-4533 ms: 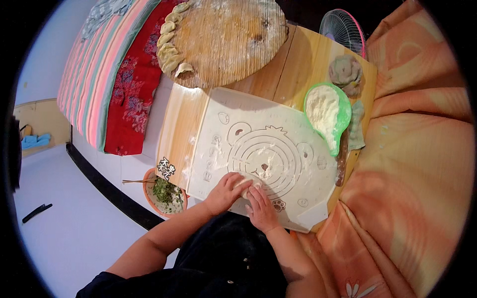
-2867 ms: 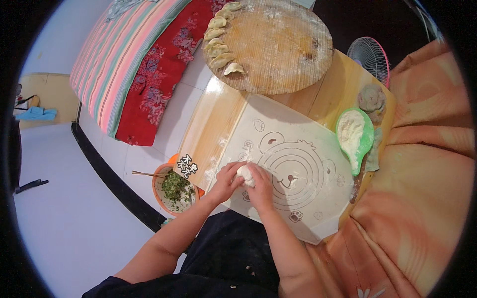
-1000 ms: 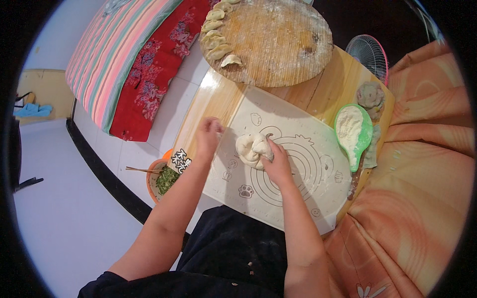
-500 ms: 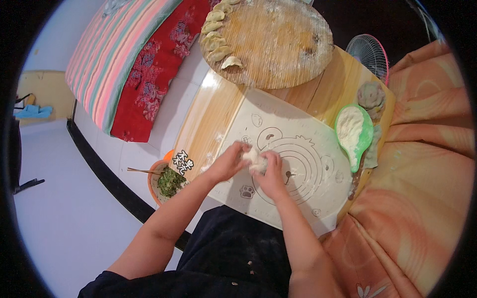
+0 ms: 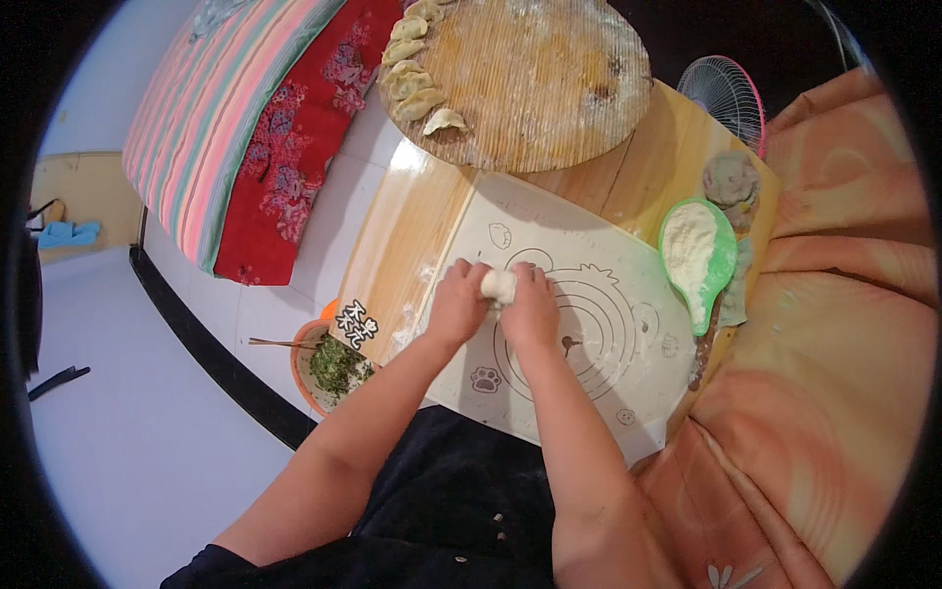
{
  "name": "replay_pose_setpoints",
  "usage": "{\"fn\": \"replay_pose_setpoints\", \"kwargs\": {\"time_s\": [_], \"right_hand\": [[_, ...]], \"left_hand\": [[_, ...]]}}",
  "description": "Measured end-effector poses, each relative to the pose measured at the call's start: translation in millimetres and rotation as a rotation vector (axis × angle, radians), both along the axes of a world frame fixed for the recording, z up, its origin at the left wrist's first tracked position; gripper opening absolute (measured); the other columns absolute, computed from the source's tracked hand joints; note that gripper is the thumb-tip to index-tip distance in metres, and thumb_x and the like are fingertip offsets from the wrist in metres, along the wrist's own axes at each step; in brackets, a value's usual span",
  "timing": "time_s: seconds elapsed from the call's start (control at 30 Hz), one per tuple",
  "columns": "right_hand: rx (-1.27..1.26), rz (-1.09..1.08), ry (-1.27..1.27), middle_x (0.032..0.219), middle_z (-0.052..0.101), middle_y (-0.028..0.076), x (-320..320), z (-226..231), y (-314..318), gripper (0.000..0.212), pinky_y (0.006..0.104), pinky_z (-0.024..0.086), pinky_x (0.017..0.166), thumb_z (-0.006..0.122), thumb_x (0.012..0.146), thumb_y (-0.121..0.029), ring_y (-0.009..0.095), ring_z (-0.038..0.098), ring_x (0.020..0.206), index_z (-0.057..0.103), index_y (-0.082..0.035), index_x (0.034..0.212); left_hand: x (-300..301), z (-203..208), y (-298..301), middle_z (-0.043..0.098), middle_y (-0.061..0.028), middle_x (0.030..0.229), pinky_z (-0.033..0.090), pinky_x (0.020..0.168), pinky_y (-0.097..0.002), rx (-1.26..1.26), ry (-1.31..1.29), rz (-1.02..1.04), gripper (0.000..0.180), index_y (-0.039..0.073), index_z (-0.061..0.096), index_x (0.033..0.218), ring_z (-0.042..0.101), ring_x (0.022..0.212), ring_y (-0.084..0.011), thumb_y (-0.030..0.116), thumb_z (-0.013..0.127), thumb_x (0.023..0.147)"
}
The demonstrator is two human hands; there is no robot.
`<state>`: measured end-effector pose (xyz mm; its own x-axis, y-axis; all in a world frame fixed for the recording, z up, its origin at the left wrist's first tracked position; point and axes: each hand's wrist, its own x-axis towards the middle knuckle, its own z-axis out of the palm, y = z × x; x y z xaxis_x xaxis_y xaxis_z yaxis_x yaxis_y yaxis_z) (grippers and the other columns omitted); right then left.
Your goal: The person kneads and shapes dough into a long rope on a silicone mat, then rolls it into a coil. They handle a bowl of green filling and a container of flour nearby. The workspace includes a wooden board with pre-made dumplings and a bed in the background.
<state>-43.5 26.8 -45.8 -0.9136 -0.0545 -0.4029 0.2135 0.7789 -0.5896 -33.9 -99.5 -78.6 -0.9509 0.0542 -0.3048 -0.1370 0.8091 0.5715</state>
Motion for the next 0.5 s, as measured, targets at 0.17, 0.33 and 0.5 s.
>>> {"fn": "replay_pose_setpoints", "kwargs": {"time_s": [0.17, 0.33, 0.5], "right_hand": [[-0.063, 0.250, 0.345, 0.125, 0.049, 0.013, 33.0, -1.9, -11.3, 0.061, 0.0416, 0.038, 0.101, 0.056, 0.074, 0.004, 0.033, 0.047, 0.115, 0.047, -0.014, 0.131], [0.006, 0.322, 0.408, 0.135, 0.046, 0.011, 85.4, -24.3, -9.7, 0.057, 0.0409, 0.038, 0.103, 0.053, 0.078, 0.000, 0.032, 0.045, 0.122, 0.049, -0.020, 0.132], [-0.074, 0.296, 0.264, 0.134, 0.048, 0.007, 112.6, -24.1, 36.8, 0.051, 0.0425, 0.037, 0.103, 0.052, 0.078, 0.000, 0.028, 0.044, 0.125, 0.056, -0.020, 0.126]], "left_hand": [[46.3, 30.1, -40.6, 0.049, -0.0172, 0.119, 0.040, 0.090, -0.0462, 0.025, 0.397, -0.062, 0.042, 0.012, 0.057, 0.102, 0.047, 0.105, -0.0369, 0.000, 0.069, 0.064], [93.9, 6.4, -51.5, 0.047, -0.0154, 0.131, 0.039, 0.092, -0.0447, -0.165, 0.395, -0.209, 0.039, 0.015, 0.057, 0.100, 0.046, 0.109, -0.0344, 0.004, 0.069, 0.064], [122.5, 9.0, -9.9, 0.050, -0.0136, 0.123, 0.040, 0.091, -0.0453, -0.059, 0.286, -0.254, 0.035, 0.018, 0.057, 0.102, 0.048, 0.109, -0.0345, 0.007, 0.064, 0.070]]}}
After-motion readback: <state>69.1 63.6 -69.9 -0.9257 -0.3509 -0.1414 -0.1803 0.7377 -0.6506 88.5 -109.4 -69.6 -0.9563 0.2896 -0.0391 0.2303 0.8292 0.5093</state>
